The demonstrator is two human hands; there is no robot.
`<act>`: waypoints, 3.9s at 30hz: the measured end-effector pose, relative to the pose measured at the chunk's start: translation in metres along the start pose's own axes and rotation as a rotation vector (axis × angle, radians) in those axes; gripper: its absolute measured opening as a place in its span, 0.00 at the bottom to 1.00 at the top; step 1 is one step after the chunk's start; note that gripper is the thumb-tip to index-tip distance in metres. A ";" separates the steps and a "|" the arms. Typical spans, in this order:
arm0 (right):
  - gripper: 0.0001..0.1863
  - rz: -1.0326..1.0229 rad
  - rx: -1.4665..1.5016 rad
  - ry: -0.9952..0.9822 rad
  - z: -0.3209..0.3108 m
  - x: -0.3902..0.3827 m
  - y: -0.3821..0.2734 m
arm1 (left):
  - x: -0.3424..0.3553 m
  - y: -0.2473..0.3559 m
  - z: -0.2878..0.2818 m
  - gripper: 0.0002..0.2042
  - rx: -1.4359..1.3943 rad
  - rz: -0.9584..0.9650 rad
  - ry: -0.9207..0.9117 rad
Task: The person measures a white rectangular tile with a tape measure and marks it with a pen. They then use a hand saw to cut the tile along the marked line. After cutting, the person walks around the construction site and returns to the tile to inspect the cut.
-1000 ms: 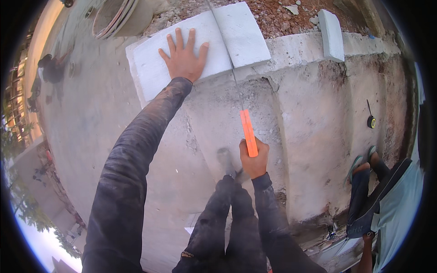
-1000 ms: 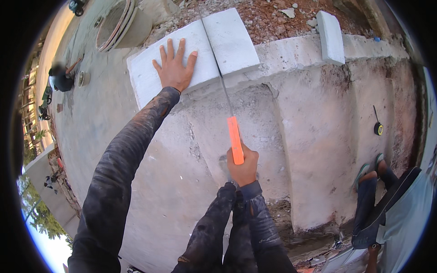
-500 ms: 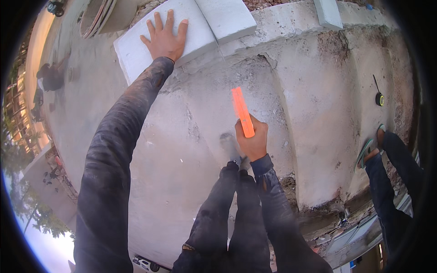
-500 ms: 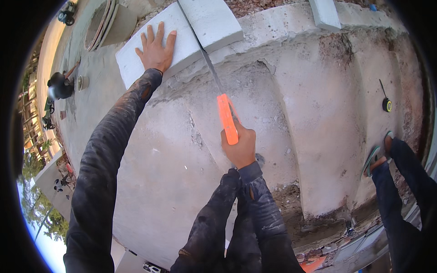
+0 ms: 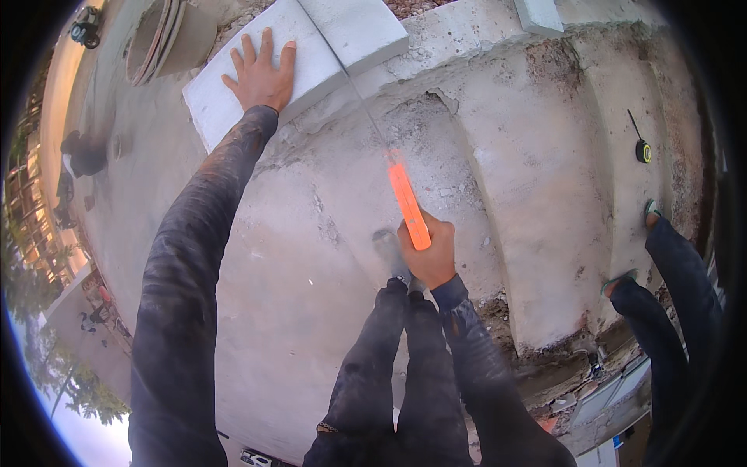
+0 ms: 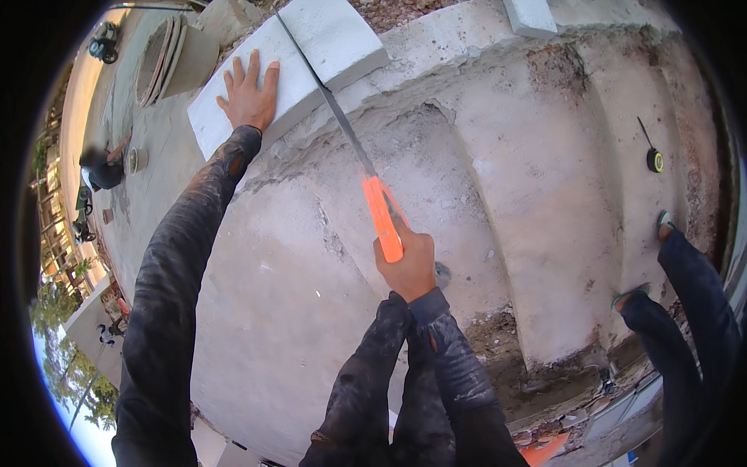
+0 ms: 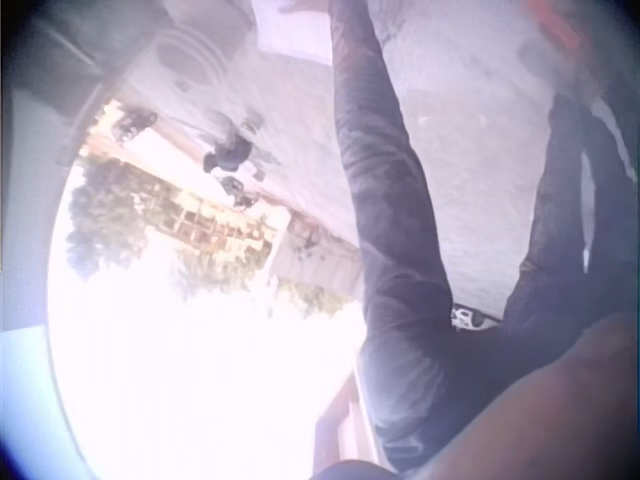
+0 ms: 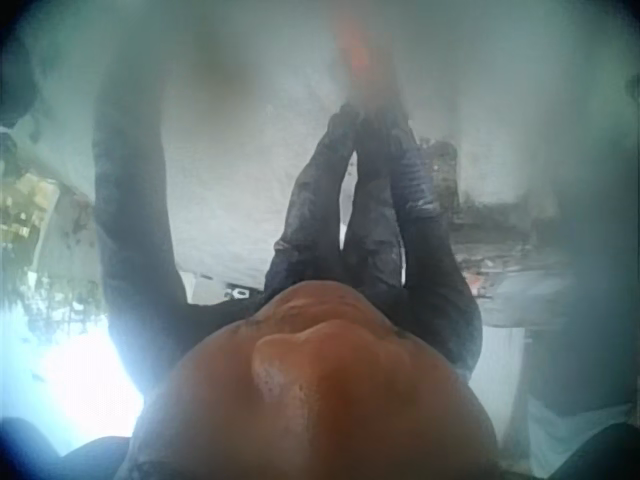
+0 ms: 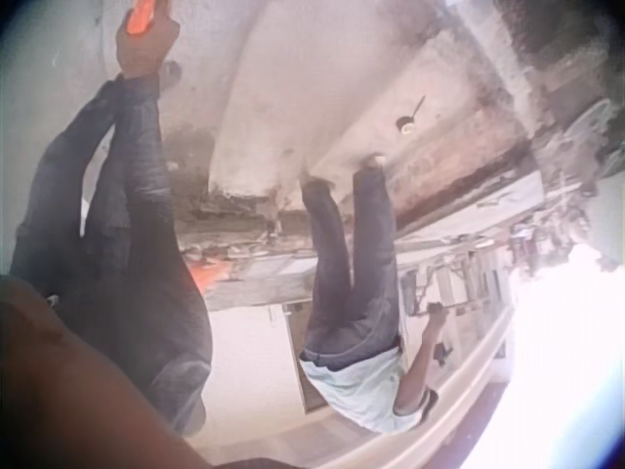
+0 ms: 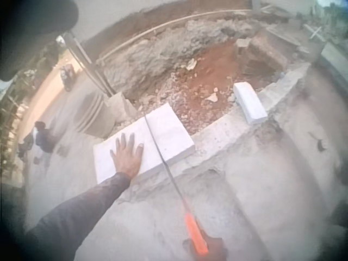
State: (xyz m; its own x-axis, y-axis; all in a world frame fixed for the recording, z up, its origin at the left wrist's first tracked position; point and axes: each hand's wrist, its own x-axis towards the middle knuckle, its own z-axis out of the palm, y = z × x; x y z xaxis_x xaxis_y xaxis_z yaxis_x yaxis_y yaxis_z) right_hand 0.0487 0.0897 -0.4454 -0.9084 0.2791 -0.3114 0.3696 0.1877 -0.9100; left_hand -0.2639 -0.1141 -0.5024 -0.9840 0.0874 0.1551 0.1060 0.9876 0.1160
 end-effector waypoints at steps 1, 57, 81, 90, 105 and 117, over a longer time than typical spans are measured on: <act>0.03 0.014 0.035 0.016 -0.008 -0.023 0.002 | 0.001 0.000 0.000 0.35 0.006 -0.002 0.005; 0.08 0.013 0.012 0.005 0.015 0.001 -0.020 | -0.010 0.003 -0.008 0.33 0.032 0.068 0.029; 0.05 0.062 0.023 0.027 0.026 -0.010 -0.030 | 0.030 -0.007 0.004 0.34 -0.046 0.000 0.031; 0.07 0.043 0.062 0.044 0.030 -0.002 -0.047 | 0.033 -0.019 0.002 0.34 -0.026 0.026 0.076; 0.07 0.076 0.053 0.048 0.001 -0.054 -0.034 | 0.037 -0.012 0.005 0.33 -0.017 -0.002 0.075; 0.10 0.038 0.069 0.051 -0.002 -0.031 -0.012 | 0.043 -0.013 0.008 0.33 -0.038 -0.020 0.092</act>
State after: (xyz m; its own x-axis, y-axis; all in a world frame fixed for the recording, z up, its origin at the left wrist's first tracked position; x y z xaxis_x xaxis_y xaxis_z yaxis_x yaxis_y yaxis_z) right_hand 0.0725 0.0808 -0.4243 -0.8819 0.3329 -0.3337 0.3880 0.1107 -0.9150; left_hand -0.3090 -0.1222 -0.5053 -0.9689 0.0534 0.2416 0.0932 0.9833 0.1566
